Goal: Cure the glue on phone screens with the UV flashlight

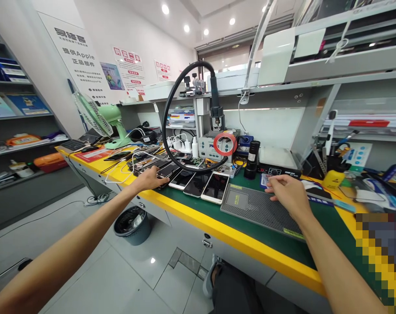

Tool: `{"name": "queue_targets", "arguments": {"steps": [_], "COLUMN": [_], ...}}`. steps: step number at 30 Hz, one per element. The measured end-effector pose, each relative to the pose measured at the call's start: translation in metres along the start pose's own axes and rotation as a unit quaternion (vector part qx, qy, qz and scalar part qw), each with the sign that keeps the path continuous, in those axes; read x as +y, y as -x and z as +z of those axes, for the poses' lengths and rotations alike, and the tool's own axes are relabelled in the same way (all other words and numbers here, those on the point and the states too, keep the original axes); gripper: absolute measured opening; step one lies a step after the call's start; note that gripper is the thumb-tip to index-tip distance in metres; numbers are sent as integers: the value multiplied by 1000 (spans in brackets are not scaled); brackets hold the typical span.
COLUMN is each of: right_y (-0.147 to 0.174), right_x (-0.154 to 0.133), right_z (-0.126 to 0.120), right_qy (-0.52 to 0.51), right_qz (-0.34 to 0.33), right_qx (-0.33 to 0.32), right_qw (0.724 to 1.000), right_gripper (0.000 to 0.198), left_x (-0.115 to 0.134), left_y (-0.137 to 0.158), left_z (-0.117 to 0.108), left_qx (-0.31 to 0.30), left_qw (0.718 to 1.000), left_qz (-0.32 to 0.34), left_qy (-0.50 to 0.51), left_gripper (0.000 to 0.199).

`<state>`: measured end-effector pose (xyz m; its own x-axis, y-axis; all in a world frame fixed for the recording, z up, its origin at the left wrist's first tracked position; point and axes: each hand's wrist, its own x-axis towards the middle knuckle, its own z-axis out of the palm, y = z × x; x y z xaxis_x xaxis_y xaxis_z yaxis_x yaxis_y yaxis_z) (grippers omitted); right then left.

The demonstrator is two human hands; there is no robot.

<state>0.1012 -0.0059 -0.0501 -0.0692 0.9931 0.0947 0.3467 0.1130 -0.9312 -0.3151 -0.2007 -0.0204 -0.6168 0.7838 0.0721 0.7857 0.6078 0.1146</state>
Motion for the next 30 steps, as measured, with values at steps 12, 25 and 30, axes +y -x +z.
{"name": "queue_targets", "arguments": {"steps": [12,25,30], "right_y": [4,7,6], "right_x": [-8,-9,-6], "right_z": [-1,-3,-4], "right_qy": [41,105,113], "right_qz": [-2,-18,-30], "right_qx": [-5,-18,-20], "right_qw": [999,994,993], "right_gripper": [14,19,17], "left_x": [18,36,48], "left_y": [-3,-40,-68], "left_z": [-13,-19,-24], "left_qx": [52,4,-5], "left_qw": [994,990,990], "left_qz": [-16,36,79], "left_qy": [-100,-139,-118], "left_gripper": [76,76,86]}}
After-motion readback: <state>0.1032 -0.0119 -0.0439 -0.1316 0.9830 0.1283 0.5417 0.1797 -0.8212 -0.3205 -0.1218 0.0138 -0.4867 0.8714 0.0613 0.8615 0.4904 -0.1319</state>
